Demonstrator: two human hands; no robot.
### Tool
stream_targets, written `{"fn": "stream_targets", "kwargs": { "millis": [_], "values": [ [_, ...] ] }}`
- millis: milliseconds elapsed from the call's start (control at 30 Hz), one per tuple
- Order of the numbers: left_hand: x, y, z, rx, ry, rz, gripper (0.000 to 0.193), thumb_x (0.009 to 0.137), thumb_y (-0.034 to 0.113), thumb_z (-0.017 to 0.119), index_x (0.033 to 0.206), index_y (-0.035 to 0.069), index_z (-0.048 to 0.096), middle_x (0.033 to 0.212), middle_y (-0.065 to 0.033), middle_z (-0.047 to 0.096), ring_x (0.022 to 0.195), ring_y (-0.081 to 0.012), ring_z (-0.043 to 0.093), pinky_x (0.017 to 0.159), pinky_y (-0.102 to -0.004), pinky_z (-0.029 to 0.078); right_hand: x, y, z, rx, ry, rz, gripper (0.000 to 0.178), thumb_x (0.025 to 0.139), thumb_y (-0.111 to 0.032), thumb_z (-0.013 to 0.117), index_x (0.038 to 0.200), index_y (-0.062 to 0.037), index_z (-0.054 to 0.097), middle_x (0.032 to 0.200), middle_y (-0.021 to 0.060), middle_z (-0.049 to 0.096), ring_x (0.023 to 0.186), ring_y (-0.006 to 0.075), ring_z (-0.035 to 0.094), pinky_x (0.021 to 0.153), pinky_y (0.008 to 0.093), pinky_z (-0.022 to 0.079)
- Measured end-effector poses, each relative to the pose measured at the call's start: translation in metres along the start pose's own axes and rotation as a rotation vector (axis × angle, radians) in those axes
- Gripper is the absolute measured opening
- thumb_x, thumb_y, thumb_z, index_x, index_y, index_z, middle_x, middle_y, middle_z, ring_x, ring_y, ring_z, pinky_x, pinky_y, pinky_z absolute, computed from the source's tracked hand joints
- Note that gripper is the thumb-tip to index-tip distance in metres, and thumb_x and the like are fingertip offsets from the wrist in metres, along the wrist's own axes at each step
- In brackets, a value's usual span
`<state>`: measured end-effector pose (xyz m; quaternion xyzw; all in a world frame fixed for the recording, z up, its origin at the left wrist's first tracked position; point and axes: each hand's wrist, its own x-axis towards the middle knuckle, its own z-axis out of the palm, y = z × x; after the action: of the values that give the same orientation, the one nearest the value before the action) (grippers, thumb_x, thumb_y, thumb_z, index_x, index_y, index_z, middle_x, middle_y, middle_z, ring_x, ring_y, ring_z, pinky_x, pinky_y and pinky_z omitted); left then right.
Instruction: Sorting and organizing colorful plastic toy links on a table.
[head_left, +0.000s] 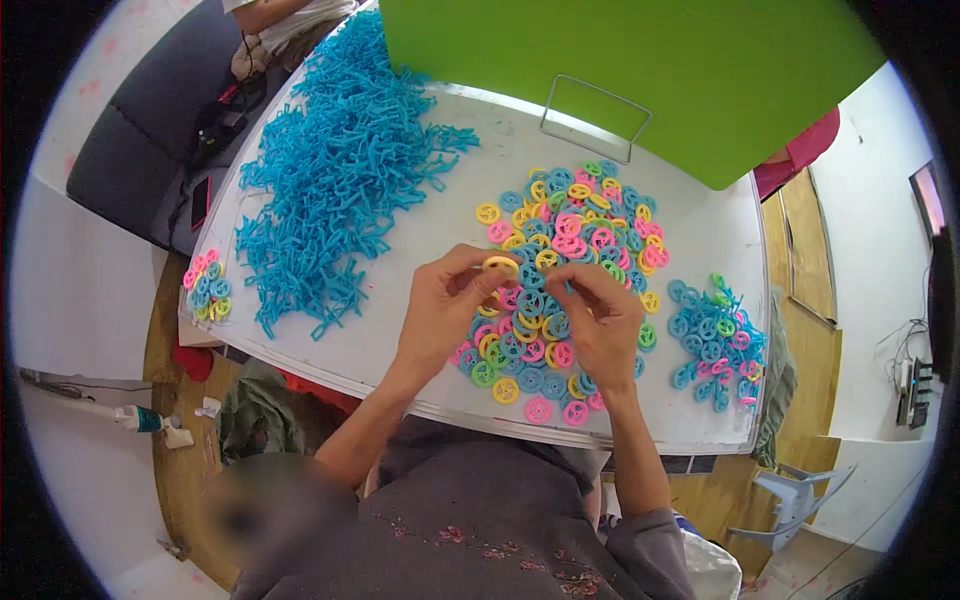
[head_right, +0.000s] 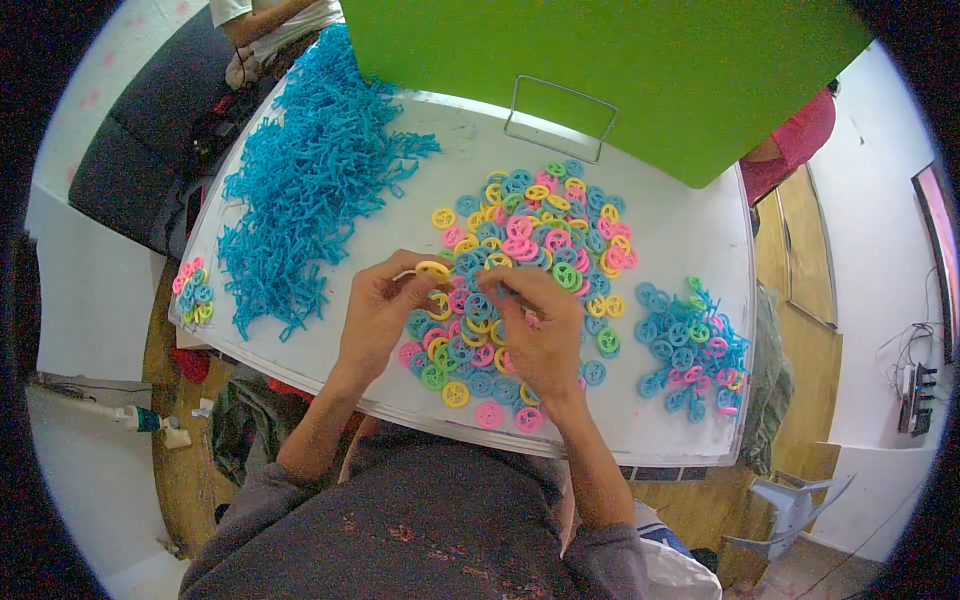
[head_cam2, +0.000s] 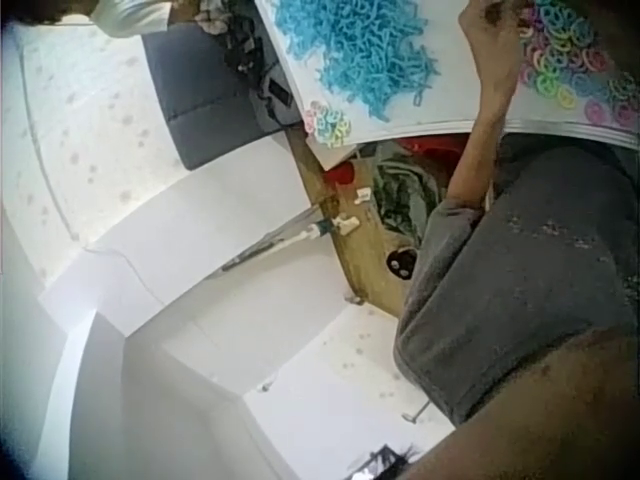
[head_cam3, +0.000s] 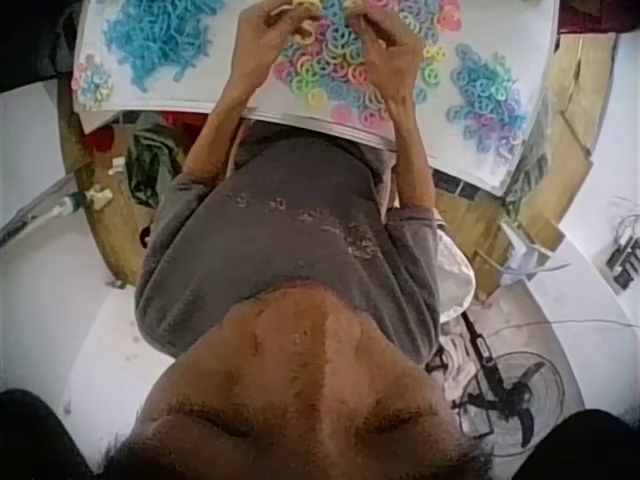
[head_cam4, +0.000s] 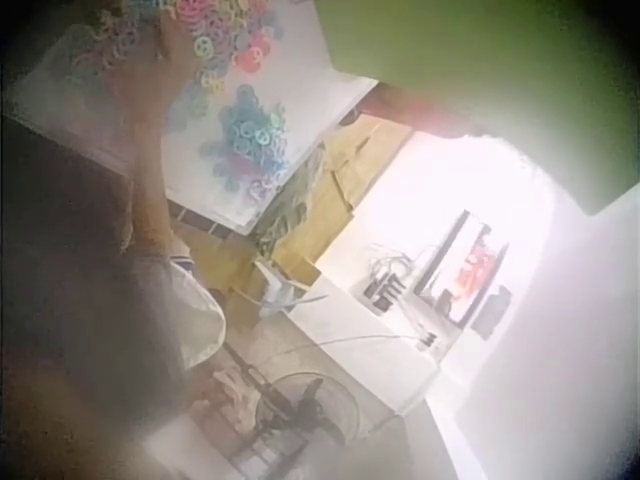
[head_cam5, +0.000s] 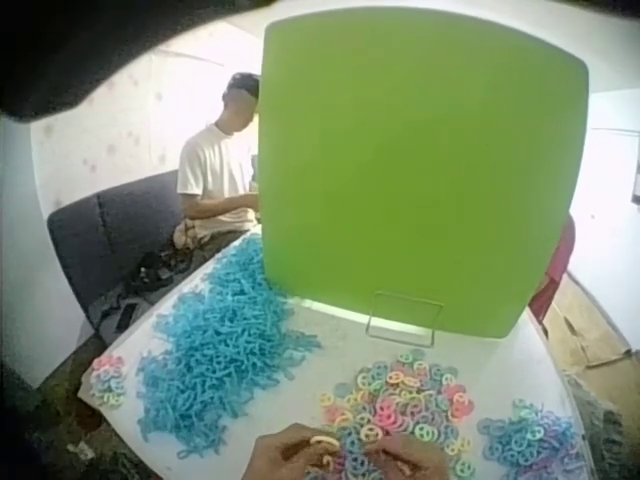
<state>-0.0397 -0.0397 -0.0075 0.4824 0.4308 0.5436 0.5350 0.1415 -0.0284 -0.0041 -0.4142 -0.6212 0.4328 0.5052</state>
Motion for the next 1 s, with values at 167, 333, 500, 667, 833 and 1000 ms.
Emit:
{"fn": "stream_targets", "kwargs": {
  "millis": [167,333,500,667,833,1000],
  "values": [
    [0.0,0.005,0.014,-0.16,0.02,-0.081,0.022,0.093,0.013,0.057,0.108,-0.001,0.064,0.094,-0.0063,0.066,0.085,-0.0106,0.062,0.07,-0.025,0.052,-0.001,-0.001,0.002,-0.004,0.009,-0.015,0.017,0.083,0.012,0.057,0.096,0.0038,0.064,0.096,0.0089,0.064,0.09,0.0131,0.062,0.079,0.0244,0.05],
    [0.001,0.005,0.012,-0.116,0.005,-0.097,0.021,0.092,0.012,0.058,0.107,-0.002,0.063,0.093,-0.0061,0.065,0.085,-0.0108,0.061,0.072,-0.0239,0.051,-0.004,-0.001,0.003,0.003,-0.064,-0.004,0.022,0.082,0.014,0.055,0.098,0.0022,0.064,0.097,0.0085,0.065,0.089,0.0134,0.062,0.08,0.025,0.05],
    [0.003,0.005,0.015,-0.047,0.049,-0.117,0.015,0.089,0.01,0.06,0.1,-0.001,0.061,0.088,-0.0054,0.064,0.081,-0.0109,0.061,0.07,-0.0242,0.05,-0.004,-0.003,0.004,0.029,-0.055,0.076,0.028,0.08,0.017,0.048,0.099,0.0023,0.064,0.097,0.0088,0.065,0.092,0.0142,0.063,0.083,0.0275,0.052],
    [0.01,0.005,0.012,-0.086,0.011,-0.233,0.01,0.089,0.002,0.057,0.097,-0.001,0.061,0.088,-0.0061,0.064,0.08,-0.0108,0.061,0.07,-0.0238,0.05,0.0,-0.004,-0.001,0.02,-0.072,0.153,0.028,0.079,0.017,0.046,0.098,0.0039,0.063,0.096,0.0097,0.065,0.093,0.016,0.064,0.085,0.0292,0.054],
    [0.001,-0.006,0.026,0.31,0.115,0.046,0.011,0.089,-0.002,0.054,0.097,-0.001,0.06,0.089,-0.0059,0.064,0.08,-0.0106,0.061,0.069,-0.0236,0.05,-0.001,-0.001,0.004,0.145,0.037,0.18,0.019,0.08,0.013,0.053,0.092,0.0038,0.065,0.088,0.0092,0.068,0.084,0.0143,0.066,0.076,0.0253,0.053],
    [0.007,0.004,0.021,0.028,0.084,-0.183,0.012,0.085,-0.008,0.055,0.093,-0.002,0.061,0.089,-0.0072,0.064,0.079,-0.0114,0.06,0.067,-0.023,0.049,-0.002,-0.007,0.002,0.141,0.005,0.238,0.02,0.08,0.016,0.052,0.095,0.0067,0.062,0.091,0.0095,0.066,0.086,0.0158,0.066,0.081,0.0278,0.054]
  ]
}}
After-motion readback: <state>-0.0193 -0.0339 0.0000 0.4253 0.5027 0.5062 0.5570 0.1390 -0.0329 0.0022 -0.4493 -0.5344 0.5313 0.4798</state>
